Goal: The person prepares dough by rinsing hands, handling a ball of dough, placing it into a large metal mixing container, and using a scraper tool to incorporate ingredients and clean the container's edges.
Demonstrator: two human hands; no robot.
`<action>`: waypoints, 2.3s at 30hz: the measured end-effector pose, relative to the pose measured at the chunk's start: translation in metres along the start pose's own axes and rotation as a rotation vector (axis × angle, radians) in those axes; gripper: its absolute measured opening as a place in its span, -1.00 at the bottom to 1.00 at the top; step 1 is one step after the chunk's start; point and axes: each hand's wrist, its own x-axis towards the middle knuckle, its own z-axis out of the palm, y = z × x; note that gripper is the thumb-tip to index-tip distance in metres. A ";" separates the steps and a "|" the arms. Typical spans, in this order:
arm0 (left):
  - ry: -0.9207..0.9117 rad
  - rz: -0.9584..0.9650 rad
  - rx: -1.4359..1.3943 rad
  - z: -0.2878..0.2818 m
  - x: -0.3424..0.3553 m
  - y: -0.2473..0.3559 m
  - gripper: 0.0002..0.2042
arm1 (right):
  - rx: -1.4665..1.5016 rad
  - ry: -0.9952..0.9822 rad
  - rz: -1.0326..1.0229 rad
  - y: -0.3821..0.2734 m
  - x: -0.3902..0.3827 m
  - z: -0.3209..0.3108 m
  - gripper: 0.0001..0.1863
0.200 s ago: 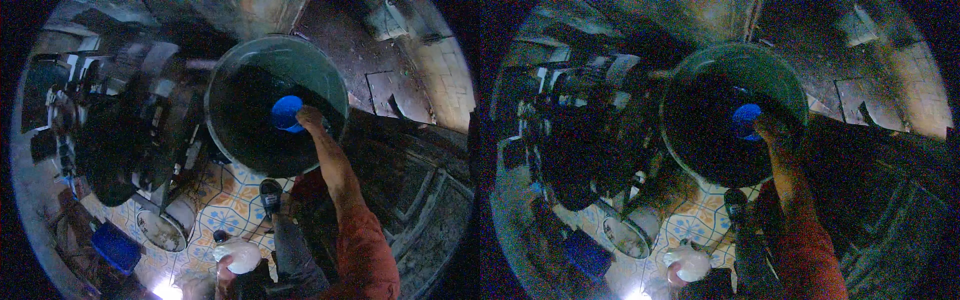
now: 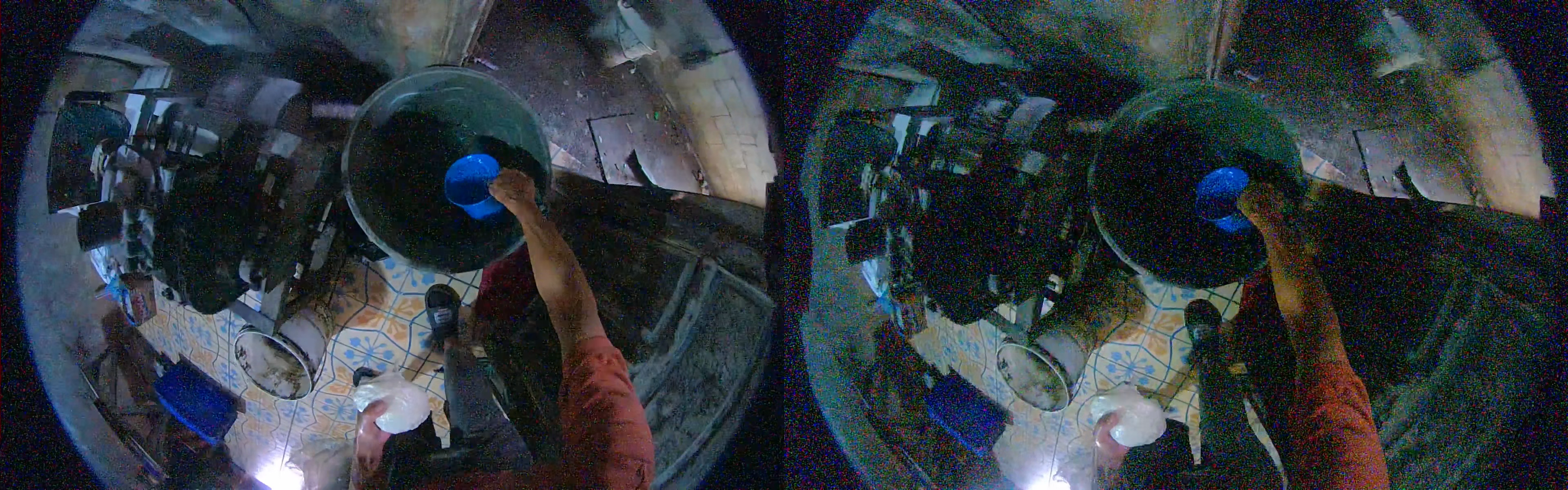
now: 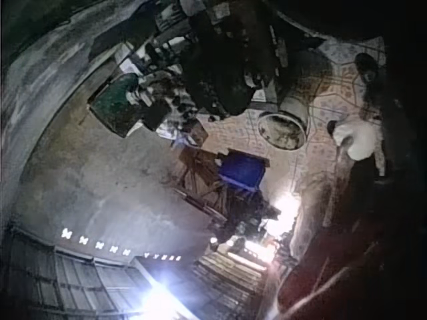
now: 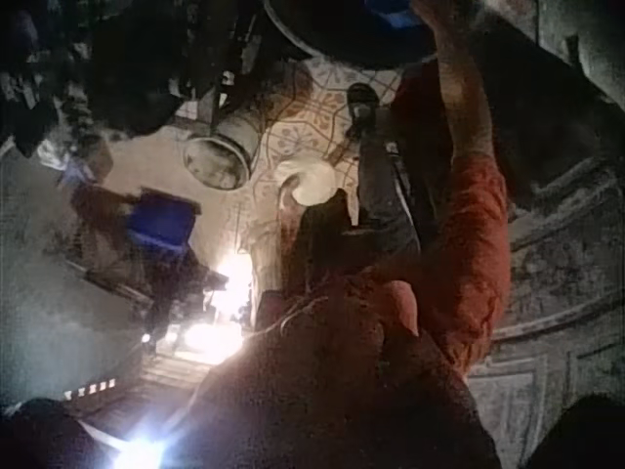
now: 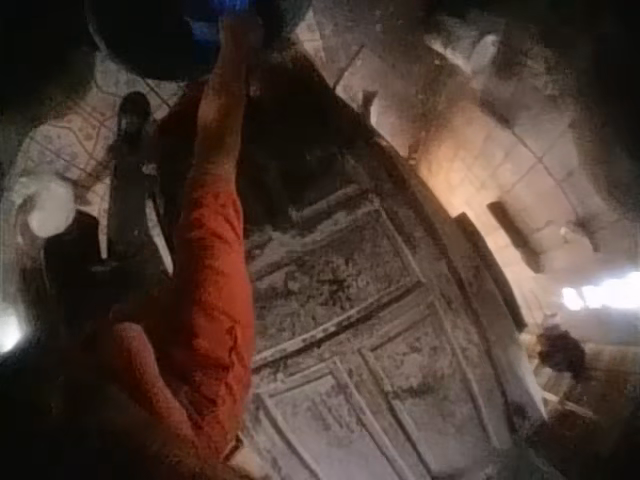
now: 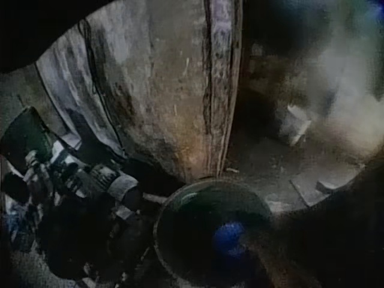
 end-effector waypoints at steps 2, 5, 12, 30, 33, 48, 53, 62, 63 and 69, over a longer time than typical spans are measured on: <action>-0.098 0.004 -0.038 -0.012 0.000 -0.009 -0.33 | 0.387 0.140 0.056 -0.005 0.003 -0.042 -0.58; -0.108 0.048 -0.079 -0.025 -0.033 0.008 -0.32 | 0.092 -0.503 0.910 -0.103 0.022 -0.067 -0.55; -0.207 0.064 0.138 -0.015 -0.078 0.040 -0.42 | 0.340 -0.019 1.154 -0.288 0.014 -0.191 -0.58; -0.675 0.084 0.866 -0.137 -0.253 -0.075 -0.41 | -0.116 0.685 0.980 -0.774 -0.526 -0.269 -0.49; -0.763 -0.132 0.855 -0.133 -0.304 -0.137 -0.47 | 0.807 0.577 1.671 -0.905 -0.575 -0.363 -0.42; -0.887 -0.495 1.312 -0.187 -0.559 -0.747 -0.38 | 0.571 1.430 2.084 -1.011 -1.173 -0.500 -0.59; -0.930 -0.670 1.310 -0.136 -0.542 -0.898 -0.39 | 0.483 1.720 1.954 -0.962 -1.287 -0.597 -0.61; -0.907 -0.682 1.421 -0.030 -0.637 -1.201 -0.38 | 0.531 1.706 2.129 -0.883 -1.496 -0.812 -0.63; -0.919 -0.680 1.424 -0.012 -0.641 -1.236 -0.38 | 0.527 1.718 2.119 -0.863 -1.517 -0.845 -0.63; -0.885 -0.541 1.312 0.064 -0.670 -1.406 -0.38 | 0.657 1.560 2.115 -0.727 -1.665 -0.977 -0.66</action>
